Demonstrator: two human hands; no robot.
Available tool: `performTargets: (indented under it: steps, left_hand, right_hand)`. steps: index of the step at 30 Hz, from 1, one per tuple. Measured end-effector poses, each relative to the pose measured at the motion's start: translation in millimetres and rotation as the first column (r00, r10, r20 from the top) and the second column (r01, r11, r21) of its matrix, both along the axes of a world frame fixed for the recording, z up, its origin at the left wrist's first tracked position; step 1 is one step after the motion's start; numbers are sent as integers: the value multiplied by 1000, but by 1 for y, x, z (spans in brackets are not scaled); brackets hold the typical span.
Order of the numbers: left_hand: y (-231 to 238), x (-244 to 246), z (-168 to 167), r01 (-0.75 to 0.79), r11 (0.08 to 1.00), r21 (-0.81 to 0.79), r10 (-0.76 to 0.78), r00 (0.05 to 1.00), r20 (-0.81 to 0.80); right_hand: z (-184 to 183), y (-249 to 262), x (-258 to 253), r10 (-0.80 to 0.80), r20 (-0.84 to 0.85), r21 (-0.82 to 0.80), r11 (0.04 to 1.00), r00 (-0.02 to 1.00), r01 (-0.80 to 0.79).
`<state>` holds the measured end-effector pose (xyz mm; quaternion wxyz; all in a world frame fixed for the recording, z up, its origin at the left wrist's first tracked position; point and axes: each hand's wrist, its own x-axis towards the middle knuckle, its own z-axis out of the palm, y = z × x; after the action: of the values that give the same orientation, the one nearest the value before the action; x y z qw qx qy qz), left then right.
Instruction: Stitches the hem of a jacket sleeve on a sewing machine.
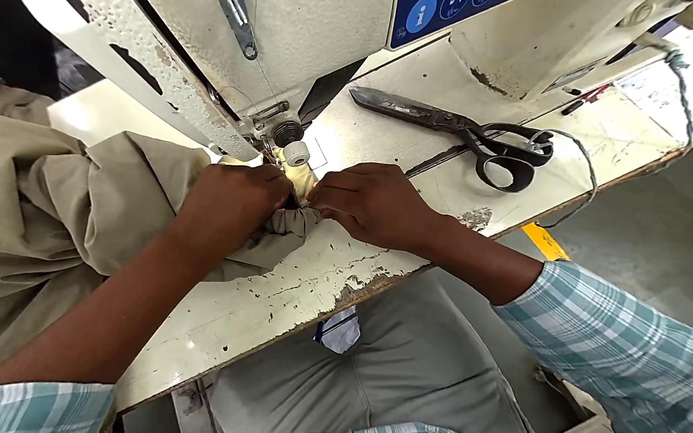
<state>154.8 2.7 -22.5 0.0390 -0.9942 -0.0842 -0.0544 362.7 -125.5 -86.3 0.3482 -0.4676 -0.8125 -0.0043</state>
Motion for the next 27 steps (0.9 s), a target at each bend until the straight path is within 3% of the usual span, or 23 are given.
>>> performTargets:
  steps: [6,13,21,27]
  left_hand:
    - [5,2,-7,-137,983,-124,148,985,84]
    - [2,-1,-15,-168,968,-189,201,964,176]
    - [-1,2,-12,-109,989,-98,122,983,140]
    - [-13,2,1,-312,931,-190,327,944,51]
  right_hand:
    - [-1,1,1,19,14,-15,1000,1000,-19]
    - [-2,2,1,46,16,-51,998,999,-45]
    - [-1,1,1,88,44,-88,993,995,-84]
    - [11,-1,-2,82,141,-182,982,987,-55]
